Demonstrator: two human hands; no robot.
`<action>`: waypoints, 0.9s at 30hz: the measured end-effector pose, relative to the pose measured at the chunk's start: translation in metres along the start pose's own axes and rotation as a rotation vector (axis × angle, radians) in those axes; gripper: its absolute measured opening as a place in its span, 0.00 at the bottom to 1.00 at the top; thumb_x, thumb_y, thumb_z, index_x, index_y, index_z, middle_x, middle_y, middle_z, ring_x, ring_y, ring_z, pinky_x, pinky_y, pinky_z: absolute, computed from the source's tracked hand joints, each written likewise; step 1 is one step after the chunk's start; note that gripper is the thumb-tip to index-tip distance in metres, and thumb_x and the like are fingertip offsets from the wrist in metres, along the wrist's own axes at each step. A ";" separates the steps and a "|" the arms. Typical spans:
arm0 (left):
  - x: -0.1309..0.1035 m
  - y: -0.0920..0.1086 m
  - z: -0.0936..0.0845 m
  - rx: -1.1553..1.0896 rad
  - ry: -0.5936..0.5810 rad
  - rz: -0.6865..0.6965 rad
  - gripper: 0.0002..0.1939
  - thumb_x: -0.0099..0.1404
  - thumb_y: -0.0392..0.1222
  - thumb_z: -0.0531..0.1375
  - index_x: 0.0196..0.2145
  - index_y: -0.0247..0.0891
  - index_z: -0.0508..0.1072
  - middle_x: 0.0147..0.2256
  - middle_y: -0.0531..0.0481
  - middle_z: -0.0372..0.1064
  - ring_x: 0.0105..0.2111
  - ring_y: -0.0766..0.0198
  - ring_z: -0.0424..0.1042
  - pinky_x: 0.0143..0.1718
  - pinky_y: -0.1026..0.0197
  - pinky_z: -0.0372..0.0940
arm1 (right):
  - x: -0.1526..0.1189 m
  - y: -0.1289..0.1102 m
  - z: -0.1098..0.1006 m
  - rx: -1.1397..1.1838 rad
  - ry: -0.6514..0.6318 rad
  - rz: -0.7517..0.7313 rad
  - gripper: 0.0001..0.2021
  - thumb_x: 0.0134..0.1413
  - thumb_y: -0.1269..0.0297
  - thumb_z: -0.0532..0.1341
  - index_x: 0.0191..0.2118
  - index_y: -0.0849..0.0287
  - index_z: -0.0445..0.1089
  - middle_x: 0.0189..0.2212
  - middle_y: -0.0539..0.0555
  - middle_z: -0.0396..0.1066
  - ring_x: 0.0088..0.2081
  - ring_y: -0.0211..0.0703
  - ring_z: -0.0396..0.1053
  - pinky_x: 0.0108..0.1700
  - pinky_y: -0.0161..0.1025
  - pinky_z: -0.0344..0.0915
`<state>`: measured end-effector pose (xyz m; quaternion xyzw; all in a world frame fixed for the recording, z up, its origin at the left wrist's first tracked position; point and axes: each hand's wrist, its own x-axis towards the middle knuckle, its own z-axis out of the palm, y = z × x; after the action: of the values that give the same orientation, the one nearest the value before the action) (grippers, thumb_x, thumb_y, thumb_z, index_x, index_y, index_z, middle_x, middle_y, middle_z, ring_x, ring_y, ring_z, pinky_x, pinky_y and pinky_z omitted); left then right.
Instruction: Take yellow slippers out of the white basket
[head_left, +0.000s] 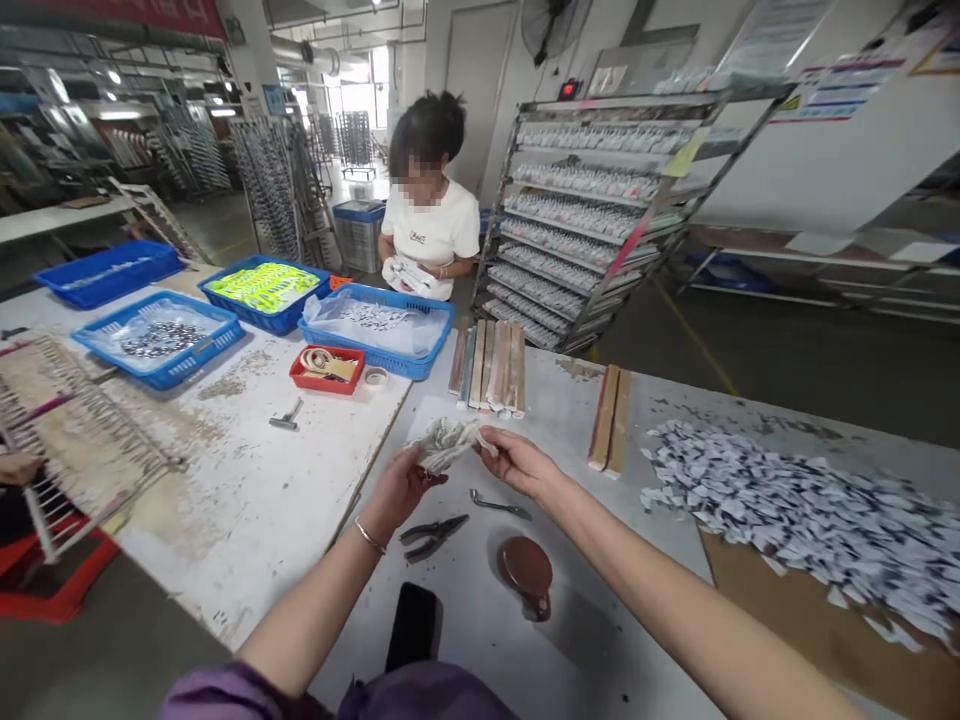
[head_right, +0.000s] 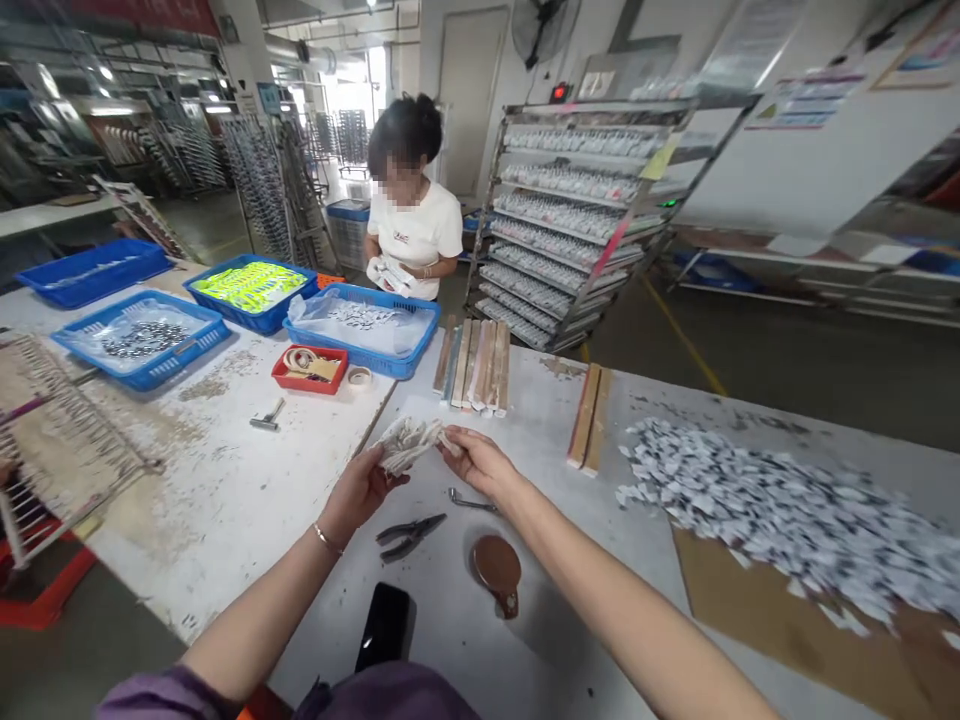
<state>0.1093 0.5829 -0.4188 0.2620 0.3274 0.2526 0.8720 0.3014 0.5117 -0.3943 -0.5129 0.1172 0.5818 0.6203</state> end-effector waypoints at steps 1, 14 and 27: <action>-0.006 0.003 0.000 -0.032 0.041 -0.046 0.23 0.62 0.49 0.69 0.46 0.28 0.75 0.43 0.39 0.73 0.36 0.56 0.73 0.37 0.53 0.71 | -0.002 0.002 -0.002 -0.002 0.002 0.016 0.06 0.66 0.82 0.56 0.42 0.66 0.63 0.31 0.51 0.71 0.28 0.37 0.73 0.24 0.28 0.69; -0.075 0.001 0.009 -0.313 0.442 -0.148 0.13 0.77 0.41 0.52 0.44 0.28 0.71 0.32 0.47 0.74 0.29 0.63 0.72 0.36 0.58 0.67 | -0.041 0.122 -0.008 -0.960 -0.257 -0.740 0.31 0.51 0.47 0.65 0.54 0.64 0.65 0.46 0.60 0.68 0.46 0.48 0.68 0.49 0.46 0.68; -0.214 -0.033 -0.003 0.399 0.645 0.082 0.11 0.67 0.37 0.64 0.44 0.31 0.67 0.38 0.48 0.65 0.37 0.68 0.68 0.37 0.65 0.65 | -0.109 0.137 -0.005 -0.705 -0.459 -0.266 0.29 0.35 0.47 0.57 0.41 0.66 0.70 0.29 0.52 0.68 0.32 0.40 0.67 0.37 0.36 0.66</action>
<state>-0.0251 0.4282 -0.3478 0.3464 0.6172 0.2882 0.6450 0.1560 0.4144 -0.3845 -0.5613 -0.2962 0.6001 0.4870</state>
